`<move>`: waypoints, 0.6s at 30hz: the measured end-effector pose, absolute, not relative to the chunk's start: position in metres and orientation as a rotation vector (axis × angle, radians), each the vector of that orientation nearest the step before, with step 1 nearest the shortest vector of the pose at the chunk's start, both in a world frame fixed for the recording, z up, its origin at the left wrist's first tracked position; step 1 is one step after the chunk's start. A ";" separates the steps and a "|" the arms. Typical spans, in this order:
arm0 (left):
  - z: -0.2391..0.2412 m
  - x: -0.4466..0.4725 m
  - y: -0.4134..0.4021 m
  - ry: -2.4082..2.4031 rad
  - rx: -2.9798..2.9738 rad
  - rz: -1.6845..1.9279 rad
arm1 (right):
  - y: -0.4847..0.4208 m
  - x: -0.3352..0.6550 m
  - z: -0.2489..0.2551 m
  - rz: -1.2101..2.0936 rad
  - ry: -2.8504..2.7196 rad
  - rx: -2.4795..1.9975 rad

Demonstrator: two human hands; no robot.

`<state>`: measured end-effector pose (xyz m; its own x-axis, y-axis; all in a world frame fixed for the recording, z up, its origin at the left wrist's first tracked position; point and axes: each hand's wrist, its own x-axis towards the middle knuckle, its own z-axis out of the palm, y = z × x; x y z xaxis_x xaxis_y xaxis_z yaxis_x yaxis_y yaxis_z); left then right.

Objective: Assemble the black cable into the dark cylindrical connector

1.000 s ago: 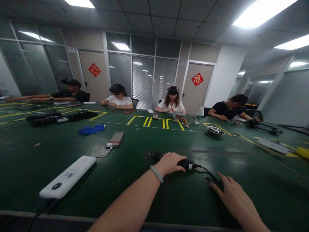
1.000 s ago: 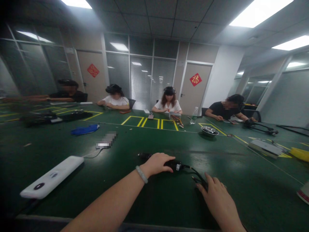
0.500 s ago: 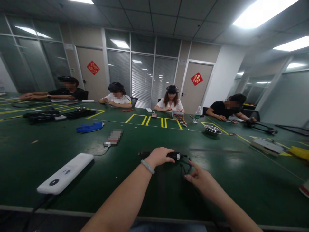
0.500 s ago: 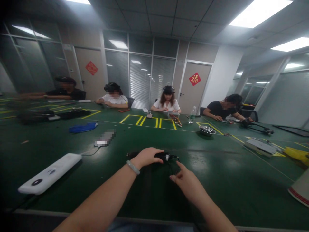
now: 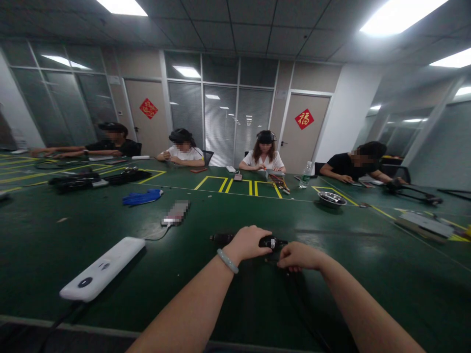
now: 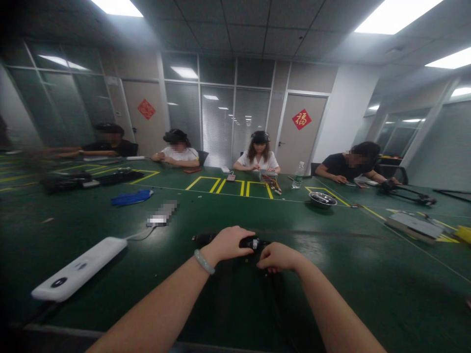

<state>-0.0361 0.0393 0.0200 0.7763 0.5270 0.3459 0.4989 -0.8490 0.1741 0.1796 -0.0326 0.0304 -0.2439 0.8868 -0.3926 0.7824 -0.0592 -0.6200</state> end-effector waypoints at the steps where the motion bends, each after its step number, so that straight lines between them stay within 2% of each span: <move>1: 0.019 -0.031 0.036 0.829 2.903 0.609 | -0.033 0.182 0.029 1.204 -2.036 -1.794; 12: 0.012 0.005 0.022 0.825 2.946 0.680 | -0.039 0.182 0.015 1.476 -1.641 -1.419; 18: 0.019 -0.001 0.021 0.731 2.937 0.643 | -0.044 0.187 0.022 1.455 -1.448 -1.243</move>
